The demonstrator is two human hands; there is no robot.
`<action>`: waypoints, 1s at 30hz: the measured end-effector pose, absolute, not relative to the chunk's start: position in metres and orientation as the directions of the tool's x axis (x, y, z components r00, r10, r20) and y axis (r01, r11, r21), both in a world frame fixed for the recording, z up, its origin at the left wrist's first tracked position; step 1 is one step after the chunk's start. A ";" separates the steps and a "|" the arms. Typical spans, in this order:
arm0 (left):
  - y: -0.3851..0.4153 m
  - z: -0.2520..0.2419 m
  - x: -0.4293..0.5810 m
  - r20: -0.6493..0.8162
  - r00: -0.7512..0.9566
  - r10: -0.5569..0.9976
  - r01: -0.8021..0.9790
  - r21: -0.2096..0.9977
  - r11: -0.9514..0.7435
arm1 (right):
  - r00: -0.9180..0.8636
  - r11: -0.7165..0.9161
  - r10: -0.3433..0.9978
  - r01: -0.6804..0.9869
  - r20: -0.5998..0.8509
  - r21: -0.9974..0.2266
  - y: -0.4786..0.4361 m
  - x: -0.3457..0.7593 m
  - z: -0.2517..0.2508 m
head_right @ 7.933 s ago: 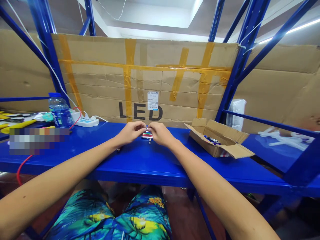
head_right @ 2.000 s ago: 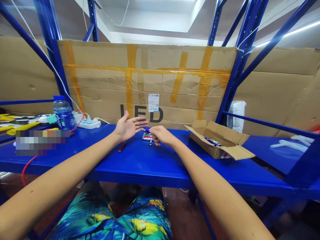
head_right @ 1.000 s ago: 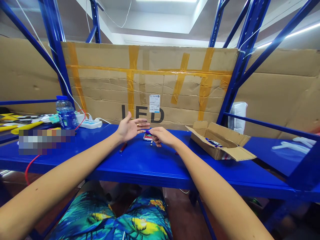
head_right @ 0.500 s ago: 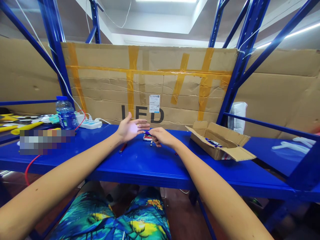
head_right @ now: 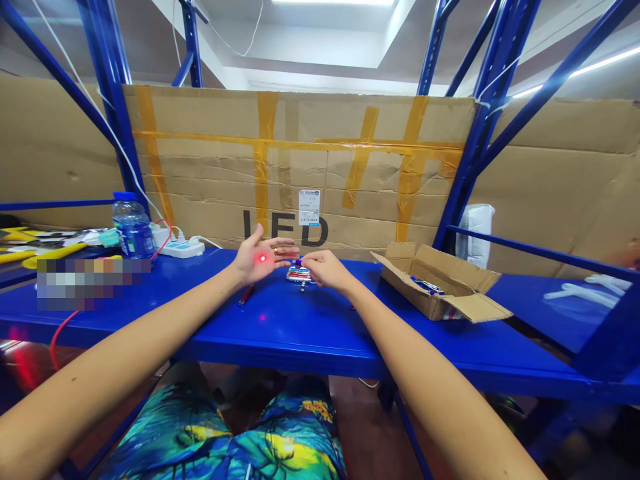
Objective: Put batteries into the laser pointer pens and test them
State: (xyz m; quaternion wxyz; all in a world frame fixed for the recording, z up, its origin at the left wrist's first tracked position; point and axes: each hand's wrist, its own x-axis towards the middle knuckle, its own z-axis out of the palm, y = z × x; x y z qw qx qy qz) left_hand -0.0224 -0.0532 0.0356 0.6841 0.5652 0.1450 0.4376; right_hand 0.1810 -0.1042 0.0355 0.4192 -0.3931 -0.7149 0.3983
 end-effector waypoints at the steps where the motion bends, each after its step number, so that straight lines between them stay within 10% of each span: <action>1: -0.053 0.036 -0.023 0.295 0.575 0.763 -0.434 0.901 -0.022 | -0.326 0.382 0.898 0.245 0.296 -0.891 -0.103 0.181 0.035; 30: -0.055 0.035 -0.022 0.307 0.603 0.736 -0.392 0.918 -0.061 | -0.367 0.373 0.892 0.270 0.263 -0.888 -0.106 0.181 0.039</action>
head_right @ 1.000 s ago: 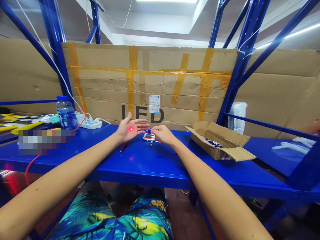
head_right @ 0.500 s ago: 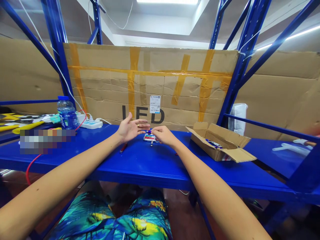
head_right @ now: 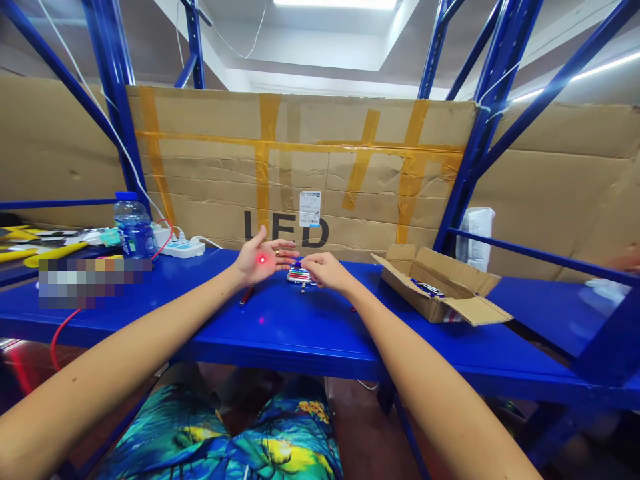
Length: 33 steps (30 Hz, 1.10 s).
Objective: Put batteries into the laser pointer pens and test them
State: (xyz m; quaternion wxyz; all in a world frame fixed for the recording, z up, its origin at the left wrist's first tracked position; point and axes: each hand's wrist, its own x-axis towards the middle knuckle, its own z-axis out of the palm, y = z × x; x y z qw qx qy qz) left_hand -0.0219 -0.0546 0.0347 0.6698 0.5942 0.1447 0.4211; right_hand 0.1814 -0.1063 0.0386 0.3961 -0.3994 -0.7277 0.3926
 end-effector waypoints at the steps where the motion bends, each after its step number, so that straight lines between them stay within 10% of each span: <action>1: -0.055 0.034 -0.021 0.324 0.597 0.734 -0.373 0.922 -0.103 | -0.365 0.342 0.900 0.249 0.240 -0.906 -0.106 0.181 0.038; 8: -0.051 0.022 -0.006 0.527 0.545 0.652 0.022 0.769 -0.639 | -0.463 0.188 0.882 0.177 0.086 -0.966 -0.098 0.185 0.036; 17: -0.031 0.025 -0.006 0.639 0.388 0.664 0.360 0.558 -0.747 | -0.252 0.431 0.898 0.325 0.362 -0.842 -0.063 0.209 0.032; 28: 0.026 0.027 0.004 0.546 0.430 0.719 0.521 0.501 -0.691 | -0.330 0.435 0.831 0.888 0.447 -0.153 -0.022 0.211 0.036; 33: 0.043 0.021 0.011 0.401 0.488 0.776 0.586 0.508 -0.631 | -0.345 0.412 0.856 0.905 0.386 -0.107 -0.001 0.218 0.020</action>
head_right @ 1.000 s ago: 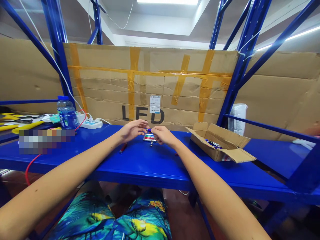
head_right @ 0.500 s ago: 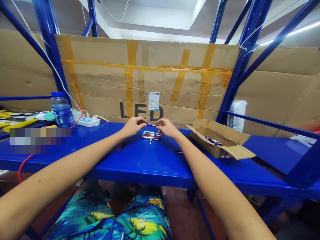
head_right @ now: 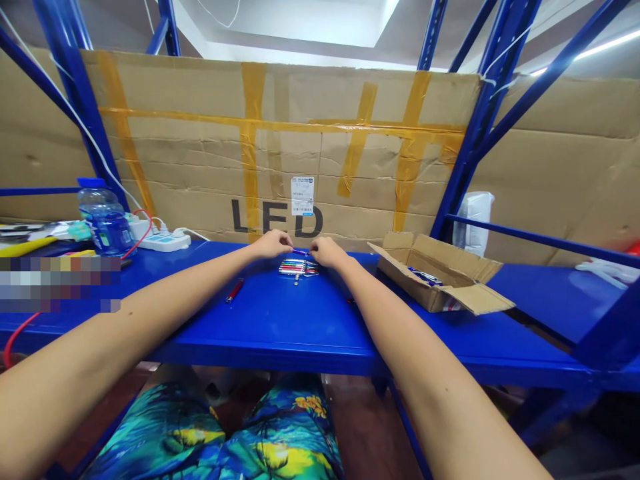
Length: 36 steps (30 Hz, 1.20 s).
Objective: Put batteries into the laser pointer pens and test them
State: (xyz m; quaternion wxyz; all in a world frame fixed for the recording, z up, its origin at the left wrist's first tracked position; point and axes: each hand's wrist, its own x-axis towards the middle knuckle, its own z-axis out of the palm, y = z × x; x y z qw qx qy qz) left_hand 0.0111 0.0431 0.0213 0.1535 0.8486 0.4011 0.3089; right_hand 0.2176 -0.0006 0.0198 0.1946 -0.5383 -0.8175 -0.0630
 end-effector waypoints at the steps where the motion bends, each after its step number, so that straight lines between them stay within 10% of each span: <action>1: 0.045 0.020 0.013 0.374 0.493 0.785 0.607 0.499 -0.619 | -0.333 0.402 0.865 0.908 0.375 -0.121 0.003 0.219 0.017; 36: 0.037 0.028 -0.021 0.263 0.442 0.858 0.712 0.479 -0.514 | -0.261 0.356 0.909 0.892 0.323 -0.280 -0.011 0.214 0.020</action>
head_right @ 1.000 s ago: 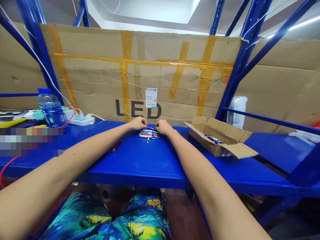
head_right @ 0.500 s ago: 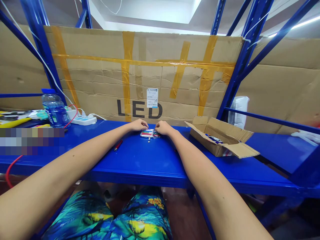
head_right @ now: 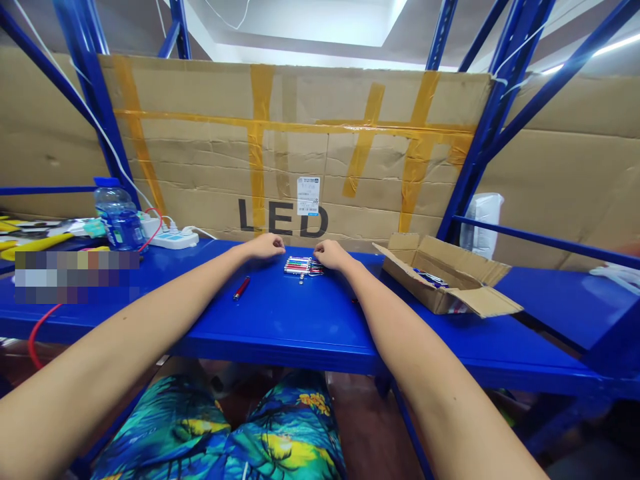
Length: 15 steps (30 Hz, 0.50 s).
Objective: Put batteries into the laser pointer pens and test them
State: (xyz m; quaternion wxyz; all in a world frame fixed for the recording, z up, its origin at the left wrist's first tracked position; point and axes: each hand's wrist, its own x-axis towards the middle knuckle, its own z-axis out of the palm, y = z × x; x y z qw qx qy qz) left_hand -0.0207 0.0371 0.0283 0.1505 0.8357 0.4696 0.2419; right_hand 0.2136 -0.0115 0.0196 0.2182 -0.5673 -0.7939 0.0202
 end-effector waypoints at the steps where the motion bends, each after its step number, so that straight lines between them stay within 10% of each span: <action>1: 0.033 0.034 -0.030 0.237 0.437 0.868 0.731 0.469 -0.496 | -0.267 0.372 0.895 0.889 0.358 -0.267 -0.016 0.210 0.023; 7: -0.006 0.065 -0.075 -0.457 0.382 0.803 0.875 0.458 -0.156 | -0.593 0.734 0.668 0.623 0.450 -0.270 -0.077 0.146 0.035; 15: -0.021 0.064 -0.069 -0.533 0.558 0.636 0.778 0.603 -0.178 | -0.804 0.844 0.535 0.522 0.261 -0.123 -0.112 0.081 0.020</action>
